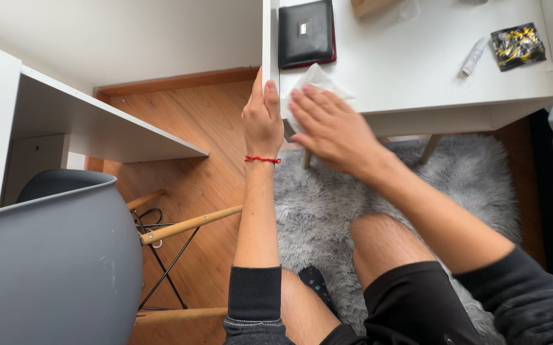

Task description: The person wipes the top surface and the interior of a white nightstand drawer with a cloth, and then organizes items inside the drawer by hand.

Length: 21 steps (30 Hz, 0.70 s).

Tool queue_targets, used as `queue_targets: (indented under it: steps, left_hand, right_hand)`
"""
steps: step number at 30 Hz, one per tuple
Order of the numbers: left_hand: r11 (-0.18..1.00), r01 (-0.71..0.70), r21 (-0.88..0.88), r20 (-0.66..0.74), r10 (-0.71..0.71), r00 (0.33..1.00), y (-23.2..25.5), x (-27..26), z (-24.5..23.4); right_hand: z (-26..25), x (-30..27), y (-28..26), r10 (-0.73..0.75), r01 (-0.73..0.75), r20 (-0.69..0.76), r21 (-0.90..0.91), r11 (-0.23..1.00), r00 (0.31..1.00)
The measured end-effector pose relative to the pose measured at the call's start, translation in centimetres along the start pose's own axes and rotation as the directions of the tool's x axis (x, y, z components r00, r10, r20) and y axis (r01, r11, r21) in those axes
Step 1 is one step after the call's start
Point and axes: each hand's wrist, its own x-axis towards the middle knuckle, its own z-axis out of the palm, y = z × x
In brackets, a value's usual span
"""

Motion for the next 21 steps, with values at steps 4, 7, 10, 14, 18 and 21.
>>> queue_targets:
  steps: [4, 7, 10, 14, 18, 21]
  left_hand:
    - [0.997, 0.027, 0.078, 0.041, -0.030, 0.999, -0.1, 0.5, 0.1]
    - [0.994, 0.102, 0.043, 0.043, -0.104, 0.994, 0.1, 0.1, 0.2]
    - [0.999, 0.021, 0.027, -0.019, -0.021, 1.000, 0.0, 0.0, 0.5]
    - [0.996, -0.031, 0.080, -0.049, 0.035, 0.998, -0.4, 0.3, 0.5]
    - [0.997, -0.005, 0.082, -0.001, 0.005, 1.000, 0.1, 0.3, -0.1]
    - [0.995, -0.012, 0.100, -0.008, 0.013, 1.000, 0.3, 0.3, 0.0]
  right_hand:
    - [-3.5, -5.9, 4.8, 0.260, -0.242, 0.189, -0.116, 0.963, 0.947]
    - [-3.4, -5.6, 6.0, 0.223, -0.187, 0.119, -0.260, 0.947, 0.968]
    - [-0.7, -2.3, 4.2, 0.063, -0.024, 0.073, -0.442, 0.897, 0.995]
    - [1.9, 2.2, 0.7, -0.129, 0.119, -0.113, -0.097, 0.988, 0.985]
    - [-0.2, -2.4, 2.8, -0.001, -0.002, 0.031, 0.077, 0.997, 1.000]
    - [-3.4, -7.2, 7.0, 0.277, -0.277, 0.058, -0.009, 0.961, 0.959]
